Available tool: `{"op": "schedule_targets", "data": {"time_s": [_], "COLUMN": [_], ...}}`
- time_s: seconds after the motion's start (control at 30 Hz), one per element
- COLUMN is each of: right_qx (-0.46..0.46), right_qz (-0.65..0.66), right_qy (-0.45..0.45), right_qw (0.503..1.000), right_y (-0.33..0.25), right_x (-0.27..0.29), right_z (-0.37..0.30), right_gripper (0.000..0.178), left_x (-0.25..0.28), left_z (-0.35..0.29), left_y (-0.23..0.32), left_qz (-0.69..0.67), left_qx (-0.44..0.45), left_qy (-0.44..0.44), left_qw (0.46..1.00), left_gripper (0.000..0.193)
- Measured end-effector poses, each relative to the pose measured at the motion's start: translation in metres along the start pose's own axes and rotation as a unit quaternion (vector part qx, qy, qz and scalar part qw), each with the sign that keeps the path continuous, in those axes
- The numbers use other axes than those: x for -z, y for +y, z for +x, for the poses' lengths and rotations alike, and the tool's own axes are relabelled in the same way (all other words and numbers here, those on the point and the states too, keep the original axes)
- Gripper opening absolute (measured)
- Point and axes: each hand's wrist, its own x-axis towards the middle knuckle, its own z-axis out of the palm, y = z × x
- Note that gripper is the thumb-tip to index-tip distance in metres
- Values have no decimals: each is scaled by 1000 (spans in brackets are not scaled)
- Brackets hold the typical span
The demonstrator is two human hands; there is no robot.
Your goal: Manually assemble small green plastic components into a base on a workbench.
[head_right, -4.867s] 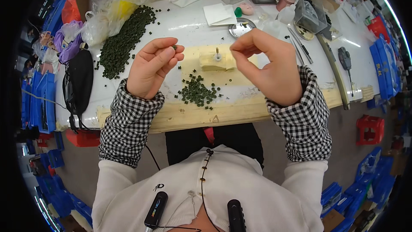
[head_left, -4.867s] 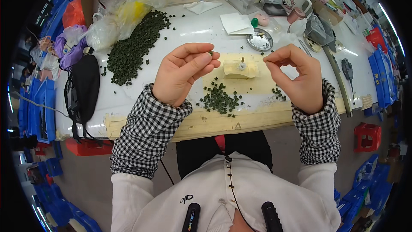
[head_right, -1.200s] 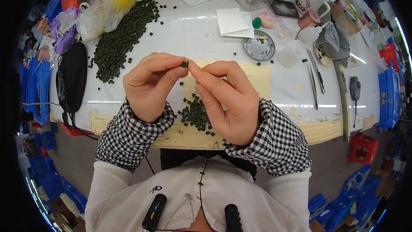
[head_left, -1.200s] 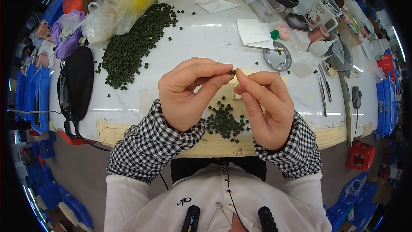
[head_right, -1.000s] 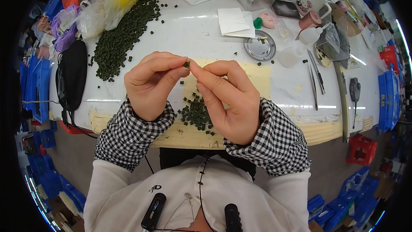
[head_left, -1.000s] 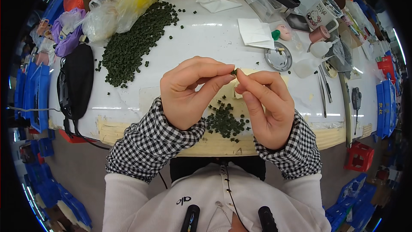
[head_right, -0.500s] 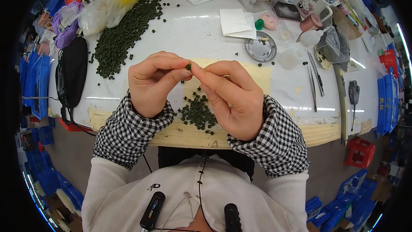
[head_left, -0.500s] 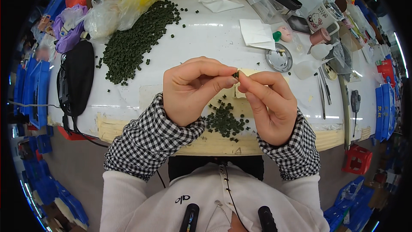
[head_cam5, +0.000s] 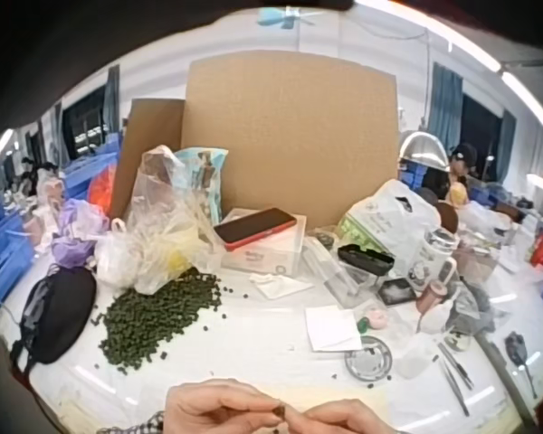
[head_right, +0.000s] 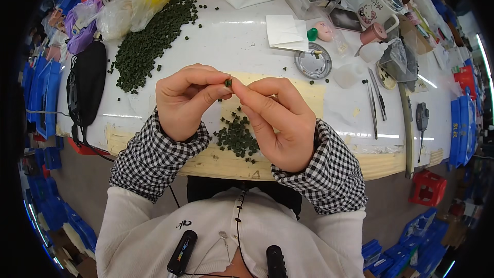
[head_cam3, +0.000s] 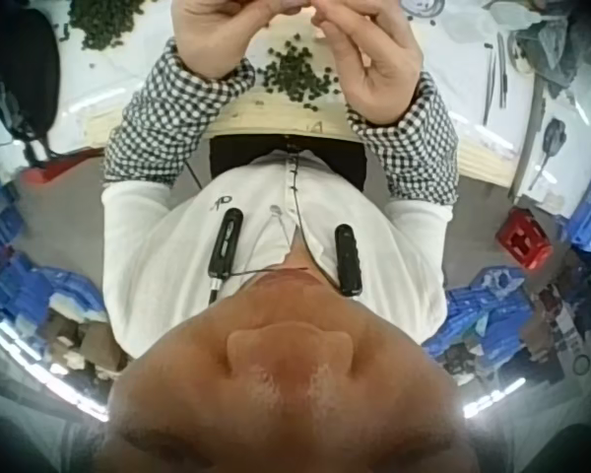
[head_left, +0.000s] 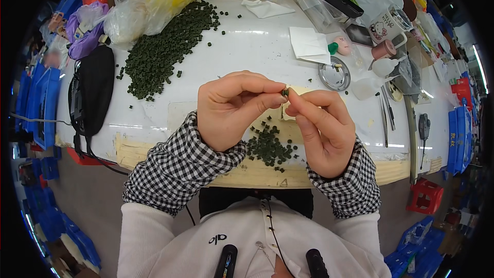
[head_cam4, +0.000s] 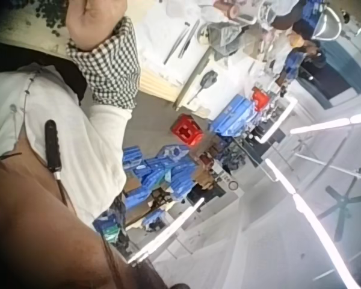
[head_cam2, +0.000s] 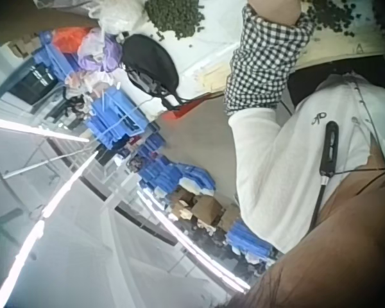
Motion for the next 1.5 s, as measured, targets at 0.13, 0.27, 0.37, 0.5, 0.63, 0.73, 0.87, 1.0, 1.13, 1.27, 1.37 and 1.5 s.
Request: {"op": "schedule_targets", "data": {"time_s": [0.13, 0.27, 0.37, 0.5, 0.63, 0.73, 0.87, 1.0, 1.13, 1.27, 1.37, 1.5], "right_qx": [0, -10, -4, 7, -1, -17, -43, -75, -102, -105, -95, -49], "right_qz": [1, 0, 13, -3, 1, -23, -109, -207, -206, -198, -199, -168], "right_qy": [-1, -7, -1, -8, -9, 21, 90, 56, 16, 29, 17, 191], "right_qw": [1000, 1000, 1000, 1000, 1000, 999, 989, 974, 973, 974, 975, 966], "right_y": [0, -2, -1, 0, -1, -4, 1, 11, 12, 15, 11, -20], "right_x": [0, 0, -2, -1, 0, 6, 23, 28, 24, 21, 23, 35], "right_z": [0, 0, -1, -2, 0, 4, 2, -2, -4, -8, -8, -6], "right_gripper": [37, 37, 37, 37, 38, 34, 27, 18, 14, 11, 9, 8], "left_x": [-1, 1, 2, 1, 0, -1, -2, -1, -1, -1, -2, -4], "left_z": [1, 0, 0, -2, 0, 0, 0, 0, 0, -1, 0, -2], "left_y": [0, -1, -1, 0, -1, -1, -2, -3, -4, -6, -9, -9], "left_qz": [0, 5, 10, 5, 1, 6, 2, 5, 5, -1, 43, 22], "left_qx": [-10, -15, -12, -8, 1, 19, 30, 38, 41, 54, 24, 72], "left_qy": [-2, -8, -12, -16, 0, 11, 22, 8, 3, 0, -16, -41], "left_qw": [1000, 1000, 1000, 1000, 1000, 1000, 999, 999, 999, 999, 999, 996], "left_gripper": [19, 19, 19, 19, 18, 18, 17, 17, 17, 17, 16, 16]}}
